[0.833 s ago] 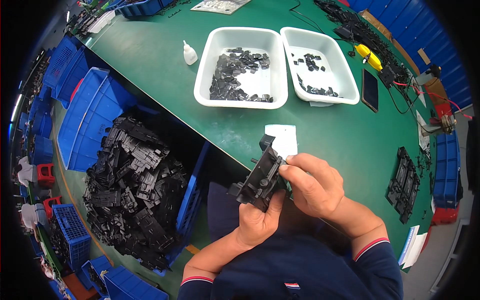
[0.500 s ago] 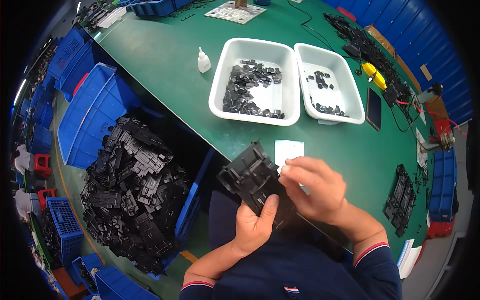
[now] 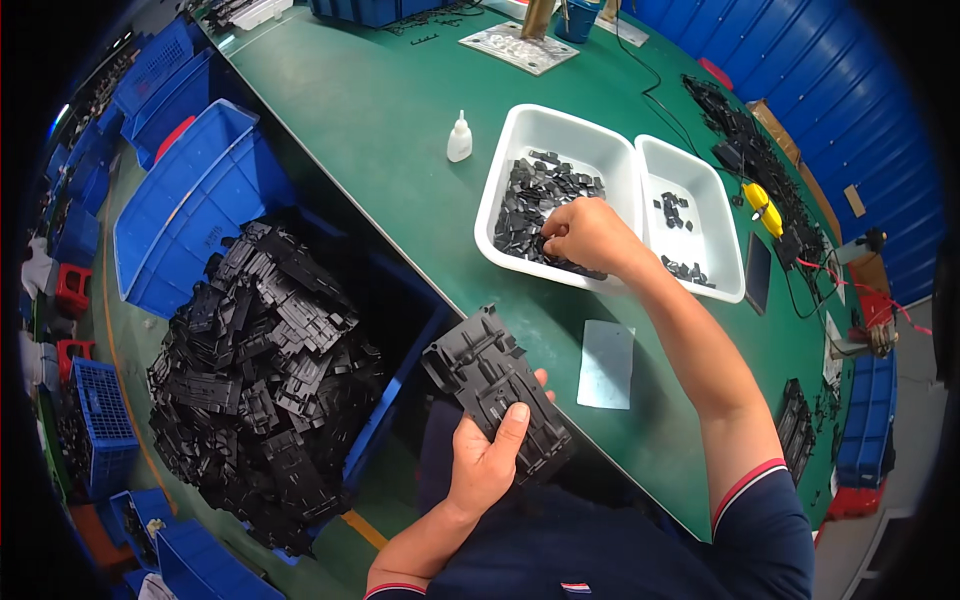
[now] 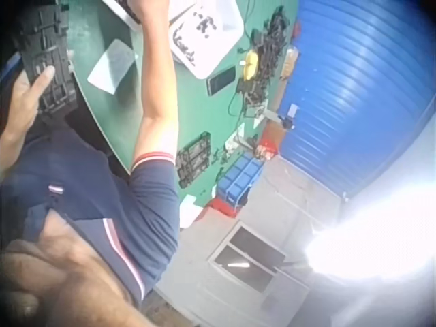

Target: Manually assembling small black plastic components by inserting studs into housings at a factory workbench.

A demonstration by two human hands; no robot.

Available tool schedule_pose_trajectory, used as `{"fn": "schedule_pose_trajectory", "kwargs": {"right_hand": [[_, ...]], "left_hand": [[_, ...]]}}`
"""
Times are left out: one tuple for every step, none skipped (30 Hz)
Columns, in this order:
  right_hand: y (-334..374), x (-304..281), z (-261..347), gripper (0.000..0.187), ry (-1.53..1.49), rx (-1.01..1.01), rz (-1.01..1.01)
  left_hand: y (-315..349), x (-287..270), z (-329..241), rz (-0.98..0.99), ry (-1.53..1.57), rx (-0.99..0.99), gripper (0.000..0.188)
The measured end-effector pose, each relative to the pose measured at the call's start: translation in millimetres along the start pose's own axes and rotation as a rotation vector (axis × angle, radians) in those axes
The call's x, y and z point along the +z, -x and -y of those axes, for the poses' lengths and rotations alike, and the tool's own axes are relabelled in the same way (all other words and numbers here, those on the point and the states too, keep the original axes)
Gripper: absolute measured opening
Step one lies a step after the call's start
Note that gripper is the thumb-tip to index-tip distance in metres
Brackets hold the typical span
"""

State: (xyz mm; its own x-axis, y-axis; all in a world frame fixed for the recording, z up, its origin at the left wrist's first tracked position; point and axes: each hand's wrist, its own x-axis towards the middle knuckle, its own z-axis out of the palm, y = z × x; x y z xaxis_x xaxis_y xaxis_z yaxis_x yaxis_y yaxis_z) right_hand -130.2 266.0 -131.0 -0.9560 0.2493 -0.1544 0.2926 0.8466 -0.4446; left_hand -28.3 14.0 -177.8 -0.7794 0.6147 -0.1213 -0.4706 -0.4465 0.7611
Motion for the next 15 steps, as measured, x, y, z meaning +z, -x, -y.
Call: {"fn": "schedule_pose_trajectory", "kwargs": {"right_hand": [[1,2,-1,0.018,0.002,-0.012,-0.005],[-2,3,-3,0.021,0.021,-0.024,0.011],[-4,3,-4,0.019,0.0,-0.023,0.01],[-4,1,-5,0.018,-0.022,-0.022,0.006],[-2,-1,-6,0.017,-0.044,-0.02,0.0],[4,-7,-6,0.02,-0.162,0.025,-0.018],[10,-11,-7,0.021,-0.31,0.059,-0.058],[19,-14,-9,0.021,-0.457,0.093,-0.1],[29,-17,-11,0.022,-0.605,0.127,-0.143],[40,-21,-11,0.024,-0.68,0.085,-0.153],[51,-23,-14,0.023,-0.799,0.084,-0.134],[62,-25,-18,0.023,-0.918,0.083,-0.114],[74,-25,-23,0.023,-1.038,0.083,-0.096],[86,-24,-29,0.02,-1.114,0.071,-0.1],[97,-25,-29,0.018,-1.158,0.096,-0.107]], "left_hand": [[1,-2,0,-0.006,-0.026,0.001,0.032],[1,-2,1,-0.007,-0.028,0.0,0.032],[-1,-2,2,-0.007,-0.029,-0.003,0.032],[-2,-1,1,-0.004,-0.033,-0.004,0.032],[-1,0,1,-0.006,-0.022,-0.014,0.031],[0,2,0,-0.008,-0.011,-0.024,0.031],[0,4,0,-0.008,0.0,-0.031,0.031],[0,5,1,-0.002,-0.001,-0.032,0.031],[0,5,4,0.005,-0.003,-0.035,0.031],[0,6,5,0.011,-0.009,-0.037,0.031],[0,7,7,0.017,0.001,-0.05,0.031],[0,9,9,0.023,0.012,-0.063,0.031],[1,12,11,0.03,0.021,-0.08,0.031],[1,15,12,0.038,0.015,-0.096,0.031],[1,18,12,0.045,0.009,-0.111,0.031]]}}
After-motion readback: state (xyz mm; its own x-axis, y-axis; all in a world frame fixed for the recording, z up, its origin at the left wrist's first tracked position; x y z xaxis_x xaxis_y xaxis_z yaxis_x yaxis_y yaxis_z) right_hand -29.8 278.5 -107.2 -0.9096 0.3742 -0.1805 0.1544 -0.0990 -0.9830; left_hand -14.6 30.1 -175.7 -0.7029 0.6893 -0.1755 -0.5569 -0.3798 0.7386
